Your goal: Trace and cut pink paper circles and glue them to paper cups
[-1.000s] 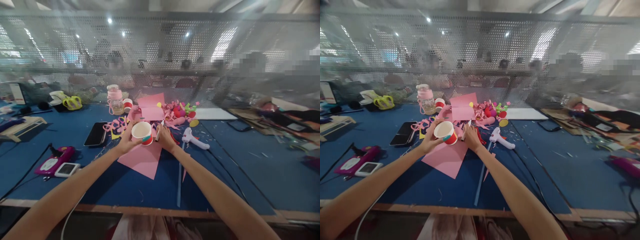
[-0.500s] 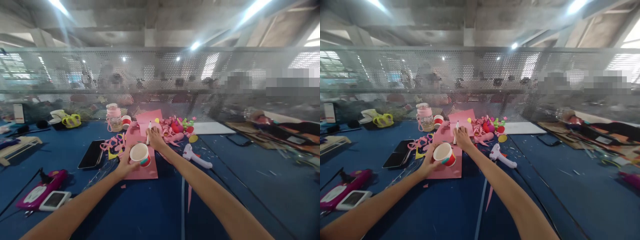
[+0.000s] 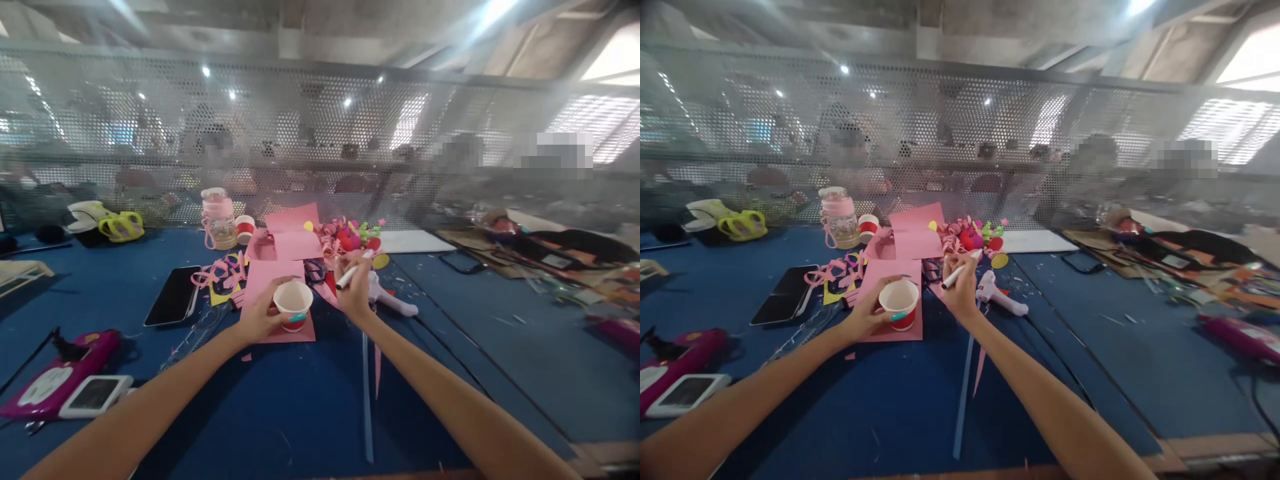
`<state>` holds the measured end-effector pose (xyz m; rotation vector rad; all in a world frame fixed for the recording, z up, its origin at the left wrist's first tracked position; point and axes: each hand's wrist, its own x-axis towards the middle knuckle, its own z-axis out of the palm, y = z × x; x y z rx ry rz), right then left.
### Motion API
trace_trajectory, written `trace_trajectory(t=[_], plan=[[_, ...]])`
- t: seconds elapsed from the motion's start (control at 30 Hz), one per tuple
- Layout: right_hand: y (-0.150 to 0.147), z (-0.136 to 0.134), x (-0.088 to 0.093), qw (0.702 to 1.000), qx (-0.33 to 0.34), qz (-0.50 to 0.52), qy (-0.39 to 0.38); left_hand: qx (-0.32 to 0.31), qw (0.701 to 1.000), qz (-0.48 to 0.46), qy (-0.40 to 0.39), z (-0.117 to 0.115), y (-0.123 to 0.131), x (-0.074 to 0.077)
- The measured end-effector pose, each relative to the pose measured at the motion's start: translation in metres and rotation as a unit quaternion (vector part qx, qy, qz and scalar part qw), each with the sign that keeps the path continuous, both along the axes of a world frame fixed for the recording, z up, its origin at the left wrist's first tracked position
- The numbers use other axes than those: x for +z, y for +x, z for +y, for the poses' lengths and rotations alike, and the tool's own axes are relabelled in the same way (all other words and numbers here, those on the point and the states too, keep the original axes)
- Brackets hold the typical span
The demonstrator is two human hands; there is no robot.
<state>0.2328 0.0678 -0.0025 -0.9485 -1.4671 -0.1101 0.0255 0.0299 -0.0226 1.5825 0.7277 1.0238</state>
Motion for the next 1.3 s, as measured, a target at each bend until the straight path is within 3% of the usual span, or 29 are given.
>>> trace_trajectory(t=[0.17, 0.4, 0.57, 0.67, 0.83, 1.3], plan=[[-0.009, -0.023, -0.012, 0.999, 0.034, 0.009, -0.036, -0.04, 0.999, -0.008, 0.023, -0.01, 0.009, 0.001], [-0.007, -0.025, -0.018, 0.976, 0.196, 0.054, -0.073, -0.027, 0.997, 0.015, 0.064, -0.009, 0.01, -0.002], [-0.008, -0.033, -0.011, 0.948, 0.307, 0.0, -0.09, -0.047, 0.998, 0.004, 0.051, -0.009, 0.009, -0.003], [-0.009, -0.035, -0.011, 0.947, 0.305, -0.018, -0.096, -0.05, 0.997, 0.01, 0.064, -0.007, 0.008, -0.005], [-0.012, -0.039, -0.013, 0.953, 0.282, -0.003, -0.114, 0.01, 0.991, 0.049, 0.126, -0.006, 0.006, -0.007], [-0.012, -0.038, -0.015, 0.945, 0.305, 0.008, -0.119, -0.039, 0.994, 0.004, 0.1, -0.007, 0.004, -0.004]])
